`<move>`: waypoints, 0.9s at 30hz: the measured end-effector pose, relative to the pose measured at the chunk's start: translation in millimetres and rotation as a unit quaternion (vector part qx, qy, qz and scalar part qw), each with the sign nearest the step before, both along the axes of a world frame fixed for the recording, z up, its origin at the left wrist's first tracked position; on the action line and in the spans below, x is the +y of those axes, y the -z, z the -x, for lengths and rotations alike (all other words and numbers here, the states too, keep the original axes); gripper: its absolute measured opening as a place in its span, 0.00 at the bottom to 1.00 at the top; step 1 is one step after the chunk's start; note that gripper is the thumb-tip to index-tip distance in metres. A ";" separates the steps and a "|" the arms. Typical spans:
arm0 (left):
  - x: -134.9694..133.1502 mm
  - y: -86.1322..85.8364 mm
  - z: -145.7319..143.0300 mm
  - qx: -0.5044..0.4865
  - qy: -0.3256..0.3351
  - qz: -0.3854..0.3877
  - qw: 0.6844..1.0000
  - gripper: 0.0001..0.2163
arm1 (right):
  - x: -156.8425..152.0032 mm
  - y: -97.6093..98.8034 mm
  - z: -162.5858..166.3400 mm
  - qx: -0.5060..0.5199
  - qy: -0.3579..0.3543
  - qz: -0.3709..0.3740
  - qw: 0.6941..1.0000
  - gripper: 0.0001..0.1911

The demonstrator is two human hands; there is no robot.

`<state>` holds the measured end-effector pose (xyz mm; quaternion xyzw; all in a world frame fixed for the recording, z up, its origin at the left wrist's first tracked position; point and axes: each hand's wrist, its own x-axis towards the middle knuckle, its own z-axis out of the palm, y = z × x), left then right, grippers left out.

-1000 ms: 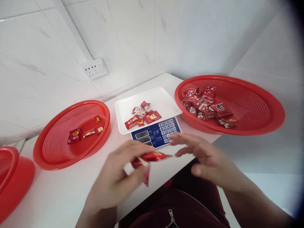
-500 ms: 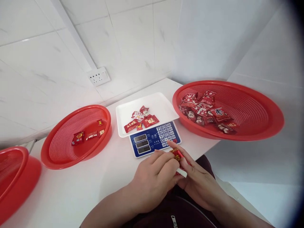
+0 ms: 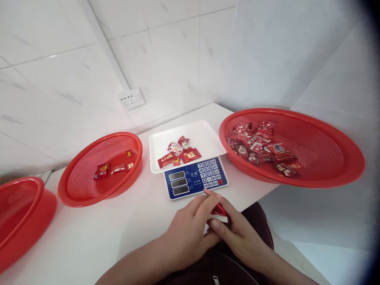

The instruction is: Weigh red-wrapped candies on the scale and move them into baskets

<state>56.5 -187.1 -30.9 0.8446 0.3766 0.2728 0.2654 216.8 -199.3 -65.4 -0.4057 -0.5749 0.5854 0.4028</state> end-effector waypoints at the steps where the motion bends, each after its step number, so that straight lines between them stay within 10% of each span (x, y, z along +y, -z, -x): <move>1: 1.2 -2.9 2.5 -0.010 0.002 0.053 0.999 0.30 | 1.7 -2.4 -1.5 -0.021 0.003 -0.011 1.000 0.28; 7: 13.1 -11.4 7.3 -0.079 -0.123 0.132 0.980 0.19 | 7.7 -22.4 -7.4 -0.091 -0.073 -0.062 0.991 0.30; 13: 16.9 -9.9 -7.2 -0.189 -0.103 0.285 0.934 0.18 | 7.9 -25.1 -7.4 -0.147 -0.099 -0.086 0.980 0.38; 20: 25.6 -7.6 11.9 -0.308 -0.201 0.230 0.901 0.14 | 32.4 -52.9 -65.5 -0.193 -0.066 -0.135 0.970 0.35; 23: 29.4 -8.8 28.3 -0.368 -0.204 0.251 0.872 0.10 | 72.6 -71.9 -121.4 -0.372 0.057 -0.152 0.914 0.13; 27: 28.7 -10.1 37.3 -0.394 -0.200 0.281 0.852 0.08 | 131.0 -72.0 -181.3 -0.646 0.075 0.015 0.760 0.08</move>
